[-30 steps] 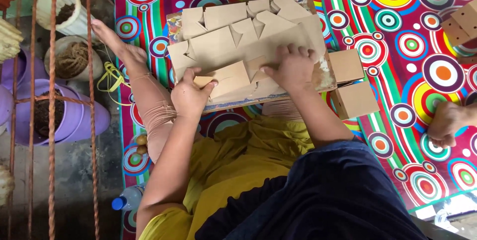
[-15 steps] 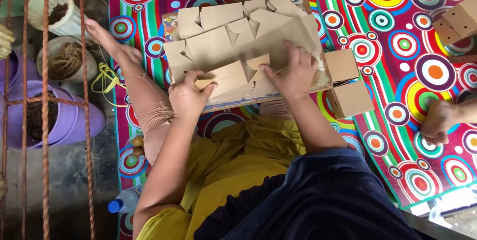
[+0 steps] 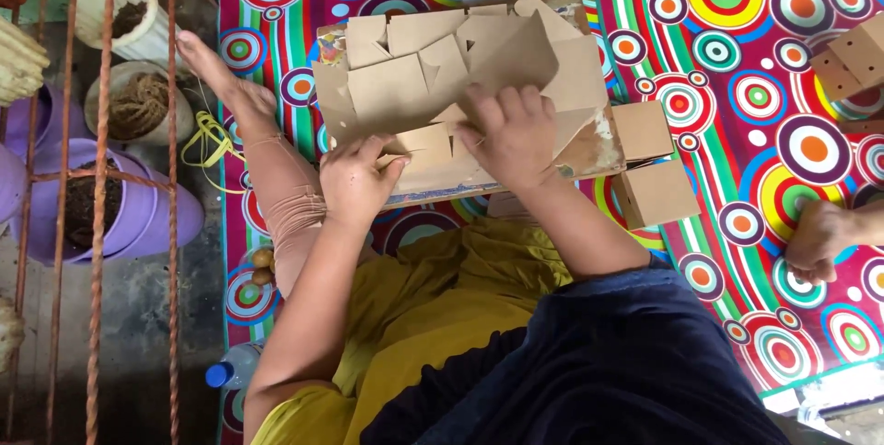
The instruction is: The person assembles cardboard boxes by hand, folding the pre-cut flaps and securing the tabs together to form small square containers.
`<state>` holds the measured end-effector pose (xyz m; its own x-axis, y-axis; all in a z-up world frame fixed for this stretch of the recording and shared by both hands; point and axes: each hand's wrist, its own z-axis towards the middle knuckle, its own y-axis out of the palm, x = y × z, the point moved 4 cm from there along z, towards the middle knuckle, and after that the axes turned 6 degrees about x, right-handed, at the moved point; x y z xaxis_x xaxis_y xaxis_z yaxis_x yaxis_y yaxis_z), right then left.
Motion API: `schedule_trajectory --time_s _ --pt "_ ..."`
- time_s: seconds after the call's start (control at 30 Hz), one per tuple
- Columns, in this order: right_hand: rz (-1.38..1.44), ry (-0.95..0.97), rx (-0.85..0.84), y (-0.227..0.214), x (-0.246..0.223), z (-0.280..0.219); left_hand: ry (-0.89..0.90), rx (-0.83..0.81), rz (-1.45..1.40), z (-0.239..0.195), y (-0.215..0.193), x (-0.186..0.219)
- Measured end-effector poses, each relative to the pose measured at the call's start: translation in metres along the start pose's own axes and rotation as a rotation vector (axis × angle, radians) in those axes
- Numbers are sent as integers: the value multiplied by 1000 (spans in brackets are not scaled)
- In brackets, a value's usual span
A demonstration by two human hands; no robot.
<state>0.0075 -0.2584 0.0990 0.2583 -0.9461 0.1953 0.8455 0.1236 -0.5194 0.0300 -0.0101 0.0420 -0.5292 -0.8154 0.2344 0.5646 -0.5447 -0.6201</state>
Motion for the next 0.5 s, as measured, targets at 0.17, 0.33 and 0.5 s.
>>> schedule_trajectory --time_s 0.17,0.33,0.5 --pt "69 -207 -118 -6 -42 31 -34 -49 -16 3 2 3" --pt "464 -313 -549 -16 -54 71 -143 -127 -215 9 -11 1" --pt "891 -177 -564 9 -32 71 -279 -31 -609 23 -43 2"
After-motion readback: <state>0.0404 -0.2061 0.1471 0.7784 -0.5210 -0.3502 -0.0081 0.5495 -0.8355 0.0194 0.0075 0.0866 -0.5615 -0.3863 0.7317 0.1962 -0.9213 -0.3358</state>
